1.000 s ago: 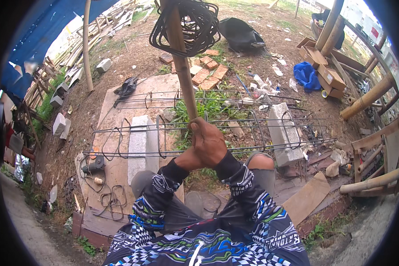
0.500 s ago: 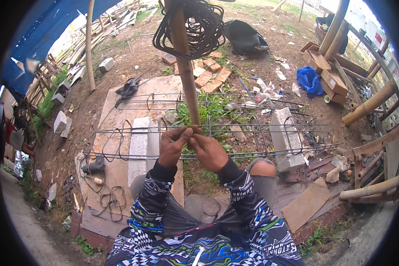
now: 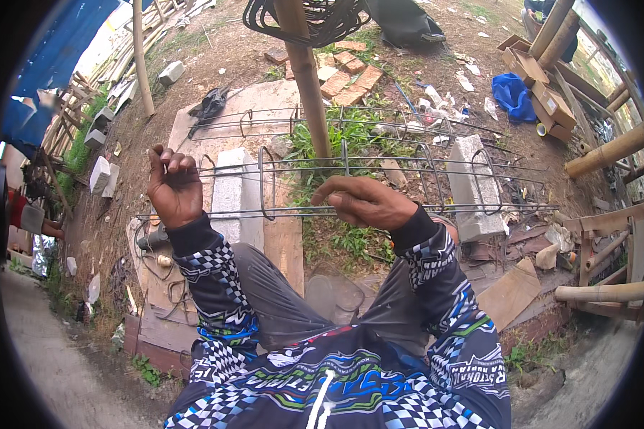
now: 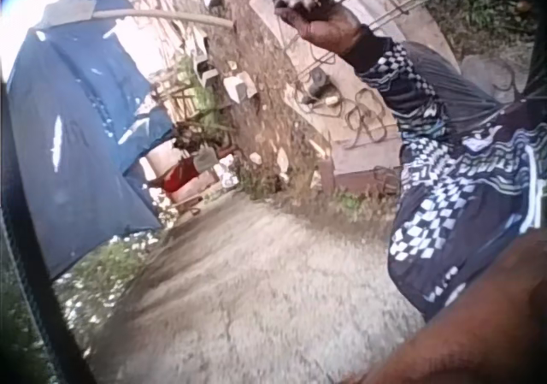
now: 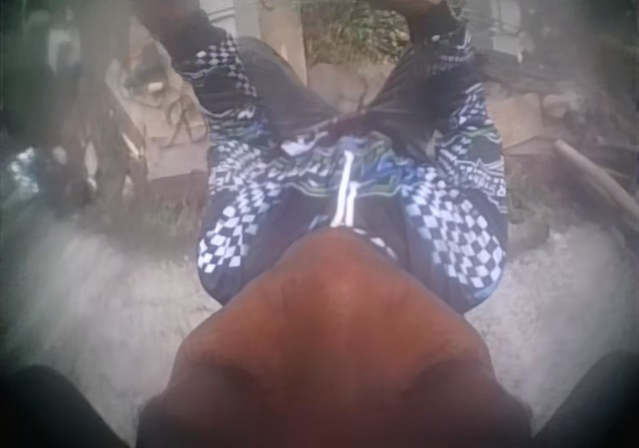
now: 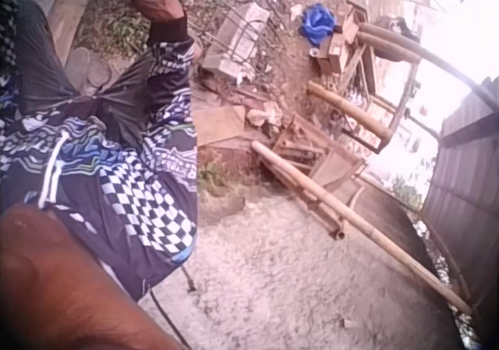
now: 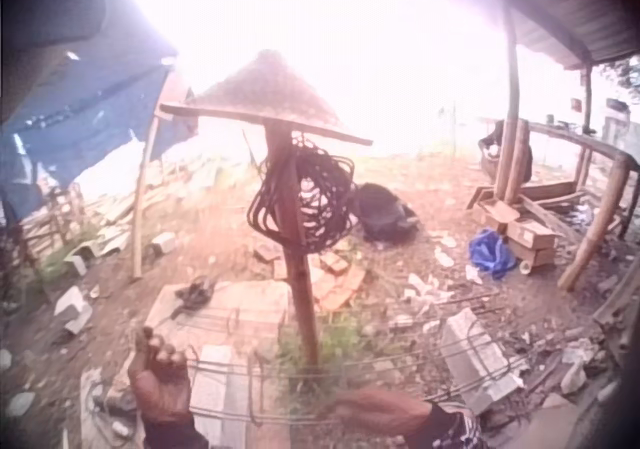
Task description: The person sits on the ground and assembles a metal frame by bending and tying metal rods together using pliers and wire. The person repeatedly twists wire ties to secure the joints of the frame.
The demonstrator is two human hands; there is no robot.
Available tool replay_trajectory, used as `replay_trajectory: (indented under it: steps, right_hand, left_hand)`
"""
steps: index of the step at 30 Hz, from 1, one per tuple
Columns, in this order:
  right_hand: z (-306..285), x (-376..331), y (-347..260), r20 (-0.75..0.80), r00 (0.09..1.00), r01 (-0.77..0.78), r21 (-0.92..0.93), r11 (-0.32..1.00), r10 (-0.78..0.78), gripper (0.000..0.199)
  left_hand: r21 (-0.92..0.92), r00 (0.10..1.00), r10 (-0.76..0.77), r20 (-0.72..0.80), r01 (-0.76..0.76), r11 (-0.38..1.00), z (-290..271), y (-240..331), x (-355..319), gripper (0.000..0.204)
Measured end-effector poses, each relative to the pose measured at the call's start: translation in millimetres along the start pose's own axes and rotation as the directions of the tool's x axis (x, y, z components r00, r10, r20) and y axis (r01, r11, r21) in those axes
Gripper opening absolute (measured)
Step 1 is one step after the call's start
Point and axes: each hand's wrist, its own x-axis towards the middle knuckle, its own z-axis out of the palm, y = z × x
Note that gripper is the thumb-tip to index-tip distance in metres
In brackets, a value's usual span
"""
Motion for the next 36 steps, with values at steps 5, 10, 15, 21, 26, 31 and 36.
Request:
replay_trajectory:
  steps: [5, 10, 15, 21, 26, 31, 36]
  right_hand:
    - [41.2, -18.0, 19.5, 0.075, 0.990, -0.137, 0.273, 0.952, 0.121, 0.027]
    - [107.5, -31.5, 61.8, 0.169, 0.963, 0.041, 0.677, 0.735, -0.209, 0.044]
    - [155.4, -45.1, 63.4, 0.432, 0.837, -0.314, 0.881, 0.353, -0.335, 0.032]
    - [182.6, -39.3, 41.5, 0.354, 0.765, -0.308, 0.935, 0.177, -0.539, 0.029]
    - [153.9, -39.2, 63.5, 0.551, 0.814, -0.415, 0.772, 0.481, -0.181, 0.033]
    - [150.3, -28.7, 44.0, 0.582, 0.784, -0.378, 0.725, 0.575, -0.217, 0.028]
    - [151.4, -27.2, 34.1, 0.416, 0.907, -0.336, 0.615, 0.713, 0.068, 0.023]
  left_hand:
    - [-0.085, 0.985, 0.175, 0.006, -0.174, 0.981, -29.0, 78.8, 11.1, 0.019]
    - [-0.163, 0.962, 0.263, 0.079, -0.247, 0.955, -33.3, 117.0, 4.3, 0.019]
    - [-0.206, 0.882, 0.353, 0.313, -0.300, 0.932, -17.7, 145.9, -10.6, 0.017]
    - [-0.316, 0.803, 0.423, 0.419, -0.308, 0.897, -12.3, 149.1, 0.7, 0.018]
    - [-0.204, 0.786, 0.381, 0.487, -0.322, 0.925, -6.9, 169.1, -9.4, 0.021]
    - [-0.280, 0.771, 0.432, 0.467, -0.335, 0.900, 1.6, 168.9, -19.9, 0.019]
    - [-0.271, 0.818, 0.403, 0.409, -0.313, 0.910, 4.5, 168.8, -14.2, 0.020]
